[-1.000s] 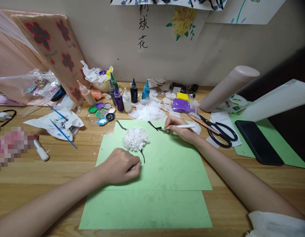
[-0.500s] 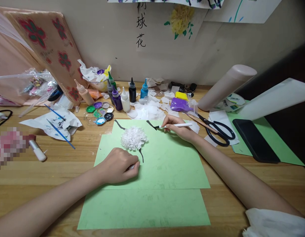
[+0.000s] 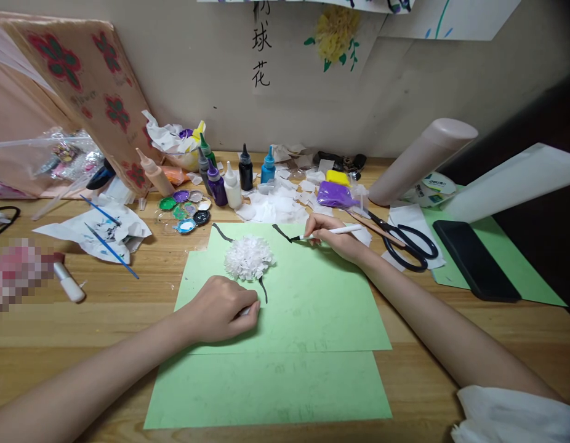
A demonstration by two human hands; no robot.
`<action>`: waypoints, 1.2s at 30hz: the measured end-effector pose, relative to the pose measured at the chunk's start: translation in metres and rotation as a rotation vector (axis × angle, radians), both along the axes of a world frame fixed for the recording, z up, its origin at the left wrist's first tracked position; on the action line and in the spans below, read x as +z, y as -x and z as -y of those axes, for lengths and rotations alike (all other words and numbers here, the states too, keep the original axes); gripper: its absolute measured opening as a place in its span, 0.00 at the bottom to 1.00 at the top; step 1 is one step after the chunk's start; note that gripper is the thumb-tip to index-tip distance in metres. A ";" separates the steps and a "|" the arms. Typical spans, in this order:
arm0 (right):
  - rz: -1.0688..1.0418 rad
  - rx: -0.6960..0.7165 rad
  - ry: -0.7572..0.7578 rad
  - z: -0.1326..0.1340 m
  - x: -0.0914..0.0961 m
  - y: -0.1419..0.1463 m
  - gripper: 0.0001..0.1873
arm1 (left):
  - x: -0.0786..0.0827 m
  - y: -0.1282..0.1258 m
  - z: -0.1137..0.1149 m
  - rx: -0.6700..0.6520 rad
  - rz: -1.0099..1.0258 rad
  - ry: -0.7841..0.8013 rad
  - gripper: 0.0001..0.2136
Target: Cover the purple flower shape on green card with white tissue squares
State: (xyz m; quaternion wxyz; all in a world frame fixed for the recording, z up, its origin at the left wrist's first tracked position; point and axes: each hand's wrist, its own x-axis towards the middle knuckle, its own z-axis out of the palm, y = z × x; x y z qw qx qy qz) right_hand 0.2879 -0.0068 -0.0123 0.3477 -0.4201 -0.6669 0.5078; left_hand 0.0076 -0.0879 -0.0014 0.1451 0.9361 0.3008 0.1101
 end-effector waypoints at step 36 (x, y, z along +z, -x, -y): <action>-0.009 0.031 -0.019 0.005 -0.003 0.008 0.04 | 0.010 -0.072 0.027 -0.199 0.096 -0.056 0.09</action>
